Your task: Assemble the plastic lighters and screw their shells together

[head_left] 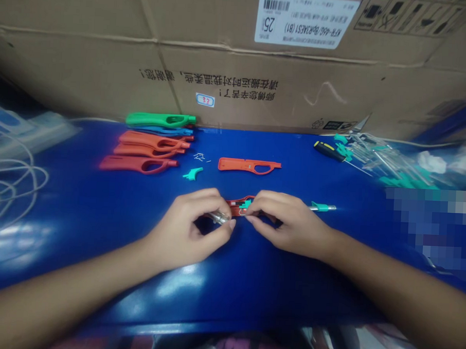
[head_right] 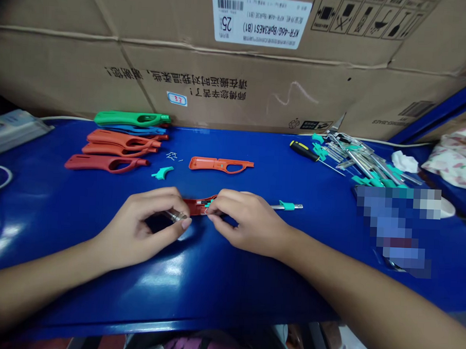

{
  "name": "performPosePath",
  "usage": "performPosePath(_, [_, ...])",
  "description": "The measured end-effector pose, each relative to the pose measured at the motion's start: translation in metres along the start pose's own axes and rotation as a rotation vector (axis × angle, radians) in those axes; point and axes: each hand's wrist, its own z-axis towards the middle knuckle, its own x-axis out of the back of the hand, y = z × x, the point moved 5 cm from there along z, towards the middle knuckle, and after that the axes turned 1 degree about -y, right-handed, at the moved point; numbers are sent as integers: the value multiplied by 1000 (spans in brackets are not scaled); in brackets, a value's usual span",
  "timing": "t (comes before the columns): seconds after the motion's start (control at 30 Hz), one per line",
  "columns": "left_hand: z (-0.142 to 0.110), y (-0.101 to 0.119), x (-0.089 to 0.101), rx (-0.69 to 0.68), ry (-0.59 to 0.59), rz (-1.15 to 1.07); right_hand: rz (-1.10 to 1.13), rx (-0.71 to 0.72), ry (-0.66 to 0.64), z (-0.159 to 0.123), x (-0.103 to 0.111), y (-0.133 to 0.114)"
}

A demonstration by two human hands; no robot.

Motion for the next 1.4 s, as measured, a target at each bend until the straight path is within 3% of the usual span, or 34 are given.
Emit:
performPosePath(0.3, [-3, -2, 2, 9, 33, 118, -43, 9, -31, -1, -2, 1])
performPosePath(0.47, [-6, 1, 0, -29, -22, 180, -32, 11, 23, -1, 1, 2])
performPosePath(0.63, [-7, -3, -4, -19, -71, 161, -9, 22, 84, -2, 3, 2])
performPosePath(0.9, [-5, -7, -3, -28, 0, 151, 21, 27, 111, -2, 3, 1])
performPosePath(1.2, [-2, -6, -3, -93, 22, 180, 39, 44, 68, -3, 2, -2])
performPosePath(1.4, [-4, -5, -7, -111, -43, 150, 19, 49, 69, -2, 2, 1])
